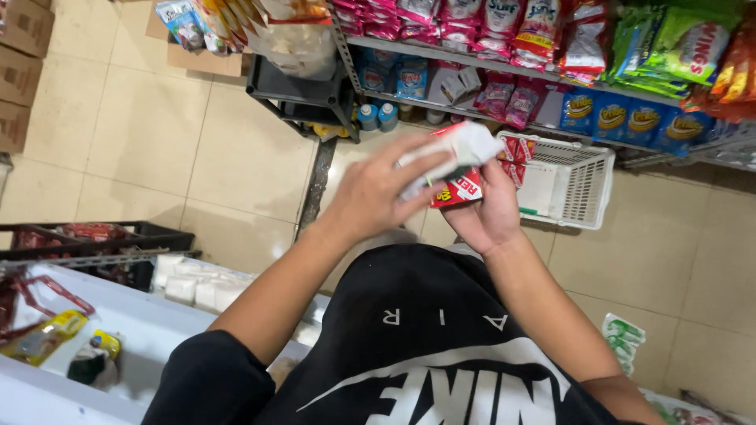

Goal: Cleaning a small red product box with a cloth and placing it on a grocery store shelf.

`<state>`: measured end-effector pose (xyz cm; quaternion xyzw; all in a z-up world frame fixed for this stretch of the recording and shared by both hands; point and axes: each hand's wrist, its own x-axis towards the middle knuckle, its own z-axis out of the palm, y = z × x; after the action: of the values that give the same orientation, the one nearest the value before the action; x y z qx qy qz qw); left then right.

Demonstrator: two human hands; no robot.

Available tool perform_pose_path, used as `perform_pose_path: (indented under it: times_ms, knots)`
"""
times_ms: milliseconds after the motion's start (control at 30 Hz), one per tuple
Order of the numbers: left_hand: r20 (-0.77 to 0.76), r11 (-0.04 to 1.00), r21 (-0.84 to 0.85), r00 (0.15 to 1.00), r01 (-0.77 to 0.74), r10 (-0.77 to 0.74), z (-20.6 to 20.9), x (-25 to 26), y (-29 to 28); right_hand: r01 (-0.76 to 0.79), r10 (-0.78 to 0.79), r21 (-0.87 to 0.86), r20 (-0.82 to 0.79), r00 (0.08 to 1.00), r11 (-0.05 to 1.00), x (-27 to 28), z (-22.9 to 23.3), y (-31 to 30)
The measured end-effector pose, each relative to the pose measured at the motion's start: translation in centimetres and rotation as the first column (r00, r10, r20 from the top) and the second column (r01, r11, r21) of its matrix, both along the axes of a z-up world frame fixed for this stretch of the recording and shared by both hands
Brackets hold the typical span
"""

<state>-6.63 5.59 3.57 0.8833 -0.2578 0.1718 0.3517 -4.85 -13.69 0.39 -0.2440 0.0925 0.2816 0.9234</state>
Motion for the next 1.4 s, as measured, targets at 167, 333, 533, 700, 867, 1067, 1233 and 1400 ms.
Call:
perform_pose_path:
  times_ms: [167, 333, 533, 700, 867, 1067, 1233, 1400]
  knots:
    - [0.225, 0.98, 0.091, 0.963, -0.175, 0.151, -0.6, 0.9, -3.6, -0.003, 0.003, -0.047, -0.013, 1.0, 0.999, -0.2, 2.2, -3.3]
    - [0.276, 0.998, 0.042, 0.96, -0.051, 0.037, -0.8, -1.0, -9.3, -0.05, 0.051, -0.042, 0.018, 0.999, 0.998, 0.2, 2.4, -7.3]
    - [0.235, 0.981, -0.005, 0.953, -0.195, 0.19, -1.0, 0.3, -11.5, -0.098, 0.098, -0.051, -0.018, 0.995, 0.994, 0.7, 1.8, -10.5]
    - [0.14, 0.974, -0.04, 0.964, -0.221, 0.225, -2.4, -0.8, -14.0, -0.12, 0.114, -0.084, -0.075, 0.991, 0.989, 0.9, -0.6, -13.0]
    - [0.232, 0.991, -0.052, 0.964, -0.121, 0.13, -2.4, -2.5, -16.3, -0.129, 0.118, -0.103, -0.102, 0.988, 0.986, 0.9, -3.5, -14.1]
    - [0.12, 0.966, -0.107, 0.961, -0.236, 0.248, -3.6, 1.3, -12.2, -0.13, 0.113, -0.103, -0.151, 0.982, 0.986, 0.3, -2.7, -12.5]
    - [0.153, 0.974, -0.088, 0.964, -0.207, 0.219, -3.7, 0.6, -10.6, -0.085, 0.074, -0.058, -0.17, 0.983, 0.995, 0.4, 0.2, -9.2]
    - [0.175, 0.991, -0.136, 0.984, -0.009, 0.033, -3.1, -0.8, -9.2, -0.135, 0.14, 0.053, -0.116, 0.983, 0.989, 1.1, -4.5, -8.4]
